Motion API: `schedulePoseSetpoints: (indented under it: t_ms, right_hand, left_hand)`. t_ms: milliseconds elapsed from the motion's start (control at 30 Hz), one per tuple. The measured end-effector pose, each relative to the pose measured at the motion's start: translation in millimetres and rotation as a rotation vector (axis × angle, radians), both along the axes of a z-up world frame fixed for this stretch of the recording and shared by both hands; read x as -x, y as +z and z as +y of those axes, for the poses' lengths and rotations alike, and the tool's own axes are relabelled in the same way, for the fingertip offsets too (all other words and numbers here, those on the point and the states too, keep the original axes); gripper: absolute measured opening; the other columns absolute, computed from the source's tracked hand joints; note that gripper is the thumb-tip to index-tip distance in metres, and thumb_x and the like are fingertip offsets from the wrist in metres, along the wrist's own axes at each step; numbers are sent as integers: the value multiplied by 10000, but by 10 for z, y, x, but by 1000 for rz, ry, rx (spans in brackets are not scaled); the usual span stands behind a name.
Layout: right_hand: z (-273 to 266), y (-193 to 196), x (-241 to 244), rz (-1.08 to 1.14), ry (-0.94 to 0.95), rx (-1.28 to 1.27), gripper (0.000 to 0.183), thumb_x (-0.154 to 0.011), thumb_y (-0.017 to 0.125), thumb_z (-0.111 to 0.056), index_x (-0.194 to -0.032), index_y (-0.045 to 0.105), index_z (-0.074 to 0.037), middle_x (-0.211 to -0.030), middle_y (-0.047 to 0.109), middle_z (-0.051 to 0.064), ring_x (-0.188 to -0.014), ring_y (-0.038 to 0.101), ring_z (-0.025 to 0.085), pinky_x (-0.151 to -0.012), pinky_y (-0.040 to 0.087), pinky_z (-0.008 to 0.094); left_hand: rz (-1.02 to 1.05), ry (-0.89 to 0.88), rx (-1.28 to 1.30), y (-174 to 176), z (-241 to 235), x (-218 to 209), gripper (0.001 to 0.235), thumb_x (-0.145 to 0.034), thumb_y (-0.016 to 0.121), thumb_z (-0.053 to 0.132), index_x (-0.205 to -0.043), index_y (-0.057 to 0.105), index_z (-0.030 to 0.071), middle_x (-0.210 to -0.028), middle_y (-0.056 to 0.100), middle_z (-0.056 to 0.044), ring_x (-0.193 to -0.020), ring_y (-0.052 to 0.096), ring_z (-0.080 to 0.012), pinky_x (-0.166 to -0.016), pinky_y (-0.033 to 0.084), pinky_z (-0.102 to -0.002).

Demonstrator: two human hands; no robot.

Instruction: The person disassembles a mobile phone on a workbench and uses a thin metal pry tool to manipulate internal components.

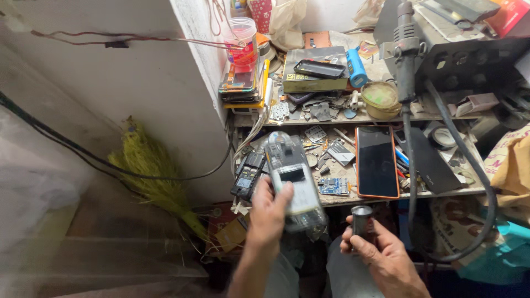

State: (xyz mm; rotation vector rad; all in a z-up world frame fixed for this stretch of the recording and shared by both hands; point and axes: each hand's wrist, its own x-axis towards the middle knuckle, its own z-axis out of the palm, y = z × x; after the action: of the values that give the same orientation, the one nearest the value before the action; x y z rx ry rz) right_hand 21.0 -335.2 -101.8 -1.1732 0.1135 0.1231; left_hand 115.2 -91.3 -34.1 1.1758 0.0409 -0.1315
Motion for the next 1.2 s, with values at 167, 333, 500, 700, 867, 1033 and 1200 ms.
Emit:
schedulePoseSetpoints:
  t_ms: [167,333,500,700,867,1033,1200]
  right_hand:
    - [150,94,-73,196,-108,-95,427,-873,706,-63,-1285,616,1,-1021,723,94,-937,696,182,-845,549,362]
    - [342,200,-75,273,-23,-156,393,-857,722,-63,-1235,638,8,-1009,755,109,-904,708,192,-831,566,381]
    - [406,268,-9,262,26,-119,348,-857,727,-44,-1193,683,38,-1046,760,116,-925,704,178,-852,564,360]
    - [451,247,63,248,3,-2,390,-819,742,-15,-1202,694,33,-1007,779,117,-866,718,162,-824,577,351]
    - [415,206,103,279,48,79,397,-804,773,-28,-1186,702,51,-950,792,134,-840,730,167,-816,583,347]
    - [372,98,151,278,38,114,459,-770,794,-1,-1217,702,47,-957,793,112,-847,719,149,-810,577,332]
    - [306,-21,146,303,6,77,517,-762,793,19,-1266,687,59,-967,787,103,-860,712,147,-821,576,330]
  left_hand:
    - [29,-68,232,-433,-221,571,353,-950,671,97,-1230,511,-47,-1068,686,-135,-912,683,-138,-826,594,-296]
    - [47,-91,232,-734,-223,859,382,-938,692,85,-1247,503,-36,-1081,693,-136,-941,685,-134,-841,588,-282]
    - [52,-103,224,-658,-159,951,439,-940,703,78,-1291,476,-55,-1116,677,-145,-1010,680,-150,-895,597,-300]
    - [-193,68,-619,-176,217,632,507,-924,696,223,-1363,556,10,-1266,662,-170,-1108,700,-256,-889,607,-370]
    - [-449,-32,-801,41,267,403,303,-928,698,223,-1151,735,22,-1157,737,-163,-1050,725,-277,-917,578,-387]
    - [-414,-161,-947,123,246,234,190,-931,686,226,-1006,772,74,-993,778,-93,-848,750,-230,-790,600,-369]
    - [-590,-89,-1098,108,192,316,161,-971,648,203,-943,701,53,-890,717,-123,-742,705,-304,-671,571,-431]
